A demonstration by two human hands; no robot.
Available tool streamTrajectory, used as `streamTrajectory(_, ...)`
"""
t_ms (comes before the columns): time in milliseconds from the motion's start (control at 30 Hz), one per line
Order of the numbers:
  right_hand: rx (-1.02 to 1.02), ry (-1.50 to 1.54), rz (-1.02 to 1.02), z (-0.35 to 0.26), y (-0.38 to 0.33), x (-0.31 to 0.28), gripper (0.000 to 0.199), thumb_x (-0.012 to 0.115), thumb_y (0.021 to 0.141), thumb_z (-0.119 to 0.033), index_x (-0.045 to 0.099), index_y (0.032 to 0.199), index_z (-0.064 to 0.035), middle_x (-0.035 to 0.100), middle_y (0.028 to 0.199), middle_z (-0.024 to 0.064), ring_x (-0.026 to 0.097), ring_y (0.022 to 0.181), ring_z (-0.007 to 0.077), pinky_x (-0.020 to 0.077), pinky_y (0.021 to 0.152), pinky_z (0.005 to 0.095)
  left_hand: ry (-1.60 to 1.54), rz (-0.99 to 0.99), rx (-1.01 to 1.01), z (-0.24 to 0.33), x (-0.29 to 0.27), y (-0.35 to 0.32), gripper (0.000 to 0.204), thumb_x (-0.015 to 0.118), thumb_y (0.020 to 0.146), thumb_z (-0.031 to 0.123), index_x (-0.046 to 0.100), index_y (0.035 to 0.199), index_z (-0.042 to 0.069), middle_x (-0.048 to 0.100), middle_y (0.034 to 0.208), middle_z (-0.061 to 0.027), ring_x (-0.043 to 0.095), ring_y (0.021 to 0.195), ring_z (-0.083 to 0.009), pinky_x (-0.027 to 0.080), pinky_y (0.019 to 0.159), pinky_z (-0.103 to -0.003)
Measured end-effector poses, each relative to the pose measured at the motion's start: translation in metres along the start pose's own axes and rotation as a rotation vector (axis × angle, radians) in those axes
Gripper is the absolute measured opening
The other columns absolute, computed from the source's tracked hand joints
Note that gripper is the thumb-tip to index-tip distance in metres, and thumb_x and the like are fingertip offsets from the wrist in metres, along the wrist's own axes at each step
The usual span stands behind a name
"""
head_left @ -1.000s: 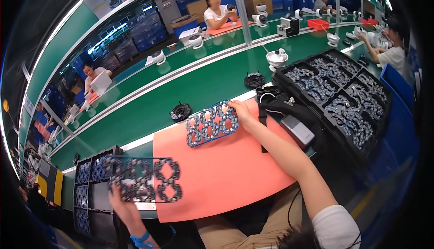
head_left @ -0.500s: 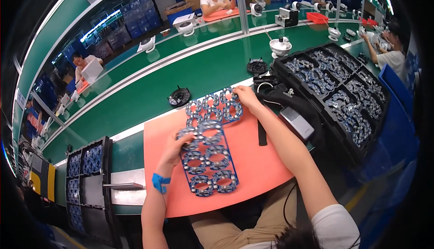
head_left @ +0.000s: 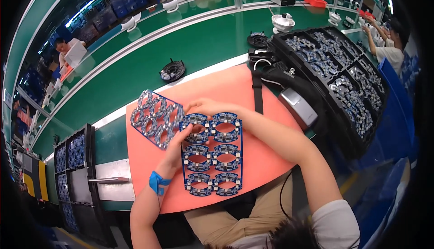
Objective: Manually assemble and inspect LED circuit board panels by placing components and clearing debris at a factory workstation.
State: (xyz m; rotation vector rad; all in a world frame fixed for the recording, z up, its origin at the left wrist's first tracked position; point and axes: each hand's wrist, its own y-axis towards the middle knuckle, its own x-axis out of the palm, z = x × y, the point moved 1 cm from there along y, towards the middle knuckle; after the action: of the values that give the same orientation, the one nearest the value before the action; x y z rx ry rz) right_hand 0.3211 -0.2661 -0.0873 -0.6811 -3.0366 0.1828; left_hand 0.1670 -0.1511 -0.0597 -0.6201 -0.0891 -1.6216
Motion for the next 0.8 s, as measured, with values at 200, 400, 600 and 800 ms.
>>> streamTrajectory(200, -0.093, -0.040, 0.282, -0.023, -0.037, -0.043, 0.021, 0.056, 0.091, -0.019, 0.063, 0.101, -0.0017, 0.066, 0.091, 0.0056, 0.063, 0.083, 0.0140, 0.0502, 0.075, 0.0250, -0.357, -0.027, -0.021, 0.002, 0.011, 0.003, 0.042, 0.040, 0.098, 0.036, 0.051, 0.123, 0.004, 0.062, 0.113, -0.0128, 0.062, 0.101, -0.0249, 0.055, 0.082, -0.039)
streamTrajectory(400, -0.474, -0.800, 0.326, -0.059, -0.059, -0.024, 0.012, 0.061, 0.083, -0.008, 0.065, 0.091, 0.0007, 0.067, 0.083, 0.0086, 0.064, 0.075, 0.0161, 0.0515, 0.070, 0.0287, -0.431, 0.008, -0.007, -0.008, 0.002, 0.016, 0.048, 0.042, 0.097, 0.045, 0.049, 0.121, 0.004, 0.056, 0.121, -0.0160, 0.057, 0.111, -0.0284, 0.049, 0.096, -0.040)
streamTrajectory(600, -0.511, -0.926, 0.228, -0.057, -0.056, 0.001, 0.018, 0.062, 0.084, -0.014, 0.065, 0.093, 0.0006, 0.066, 0.083, 0.0121, 0.065, 0.077, 0.0220, 0.0512, 0.069, 0.0318, -0.421, 0.003, -0.021, -0.003, 0.010, 0.014, 0.066, 0.025, 0.094, 0.061, 0.047, 0.127, 0.008, 0.058, 0.115, -0.0107, 0.061, 0.101, -0.0240, 0.053, 0.088, -0.037)
streamTrajectory(800, -0.176, -0.884, 0.141, -0.055, -0.062, -0.011, 0.019, 0.059, 0.088, -0.016, 0.064, 0.092, 0.0015, 0.066, 0.082, 0.0141, 0.065, 0.075, 0.0212, 0.0499, 0.067, 0.0320, -0.325, -0.015, -0.006, -0.004, 0.013, 0.015, 0.061, 0.031, 0.095, 0.055, 0.044, 0.129, 0.005, 0.059, 0.116, -0.0125, 0.060, 0.102, -0.0246, 0.052, 0.089, -0.036)
